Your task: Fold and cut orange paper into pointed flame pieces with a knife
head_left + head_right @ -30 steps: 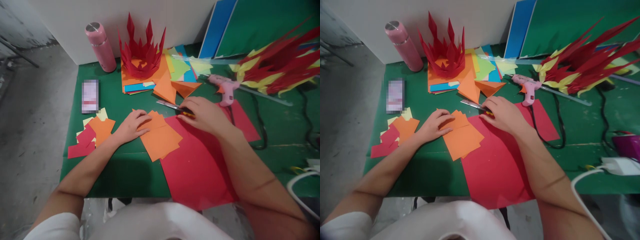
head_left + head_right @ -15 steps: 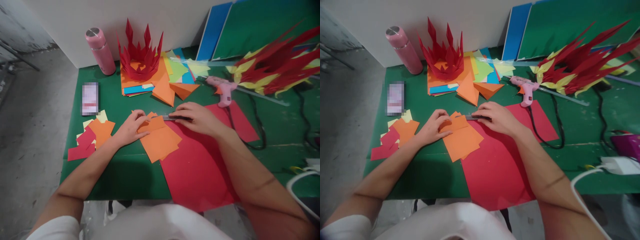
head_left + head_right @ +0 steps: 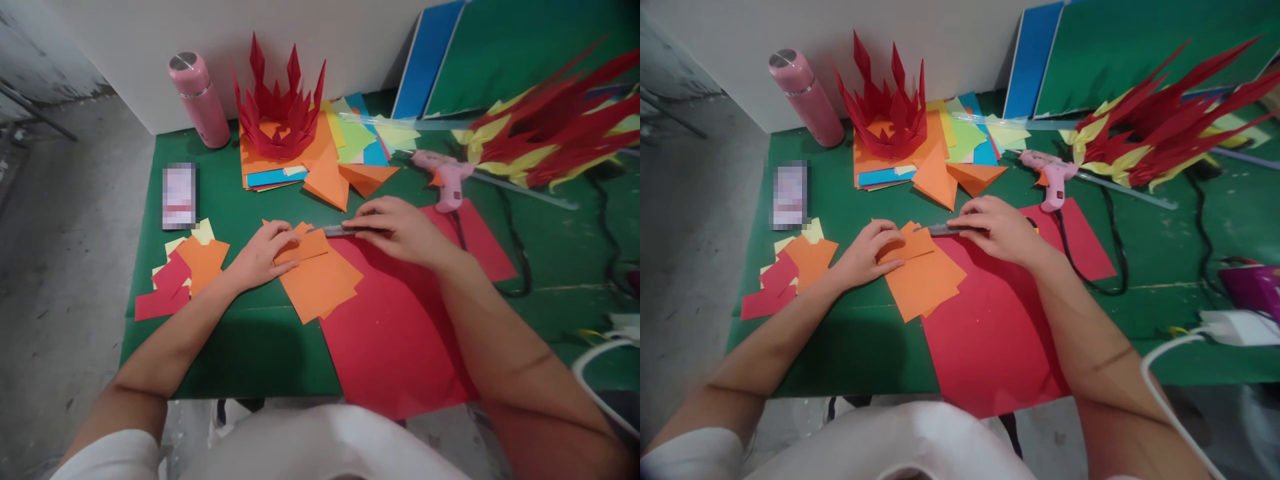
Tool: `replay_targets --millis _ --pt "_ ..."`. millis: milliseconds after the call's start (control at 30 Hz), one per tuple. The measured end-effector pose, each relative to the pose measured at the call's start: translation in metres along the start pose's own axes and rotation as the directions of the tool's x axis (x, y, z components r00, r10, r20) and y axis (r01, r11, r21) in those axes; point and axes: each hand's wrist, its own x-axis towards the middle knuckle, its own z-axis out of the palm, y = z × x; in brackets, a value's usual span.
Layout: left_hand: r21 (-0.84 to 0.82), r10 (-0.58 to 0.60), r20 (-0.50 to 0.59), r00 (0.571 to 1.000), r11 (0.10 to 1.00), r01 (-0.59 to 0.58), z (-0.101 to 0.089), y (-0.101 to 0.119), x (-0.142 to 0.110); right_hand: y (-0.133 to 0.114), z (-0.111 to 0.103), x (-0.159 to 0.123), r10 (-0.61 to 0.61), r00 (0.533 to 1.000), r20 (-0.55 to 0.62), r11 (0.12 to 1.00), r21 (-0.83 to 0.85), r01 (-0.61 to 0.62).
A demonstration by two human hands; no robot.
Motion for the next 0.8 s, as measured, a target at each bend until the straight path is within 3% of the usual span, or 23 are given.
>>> replay_targets --millis 133,433,800 --pt "-0.024 -0.022 -0.002 1.000 0.999 0.021 0.0000 0.0001 0.0004 0.0002 -0.0022 -0.0009 -0.005 1.000 -0.010 1.000 0.030 0.005" --pt "0.023 -0.009 0.037 0.999 1.000 0.008 -0.0010 0.0005 0.0004 -0.0033 0.0019 0.0021 -0.018 0.992 0.128 0.993 0.120 0.002" --pt "0.023 0.067 -0.083 0.994 0.998 -0.065 0.0043 -0.0080 0.0029 0.0010 0.0018 0.0029 -0.085 0.984 0.158 0.987 0.151 0.061"
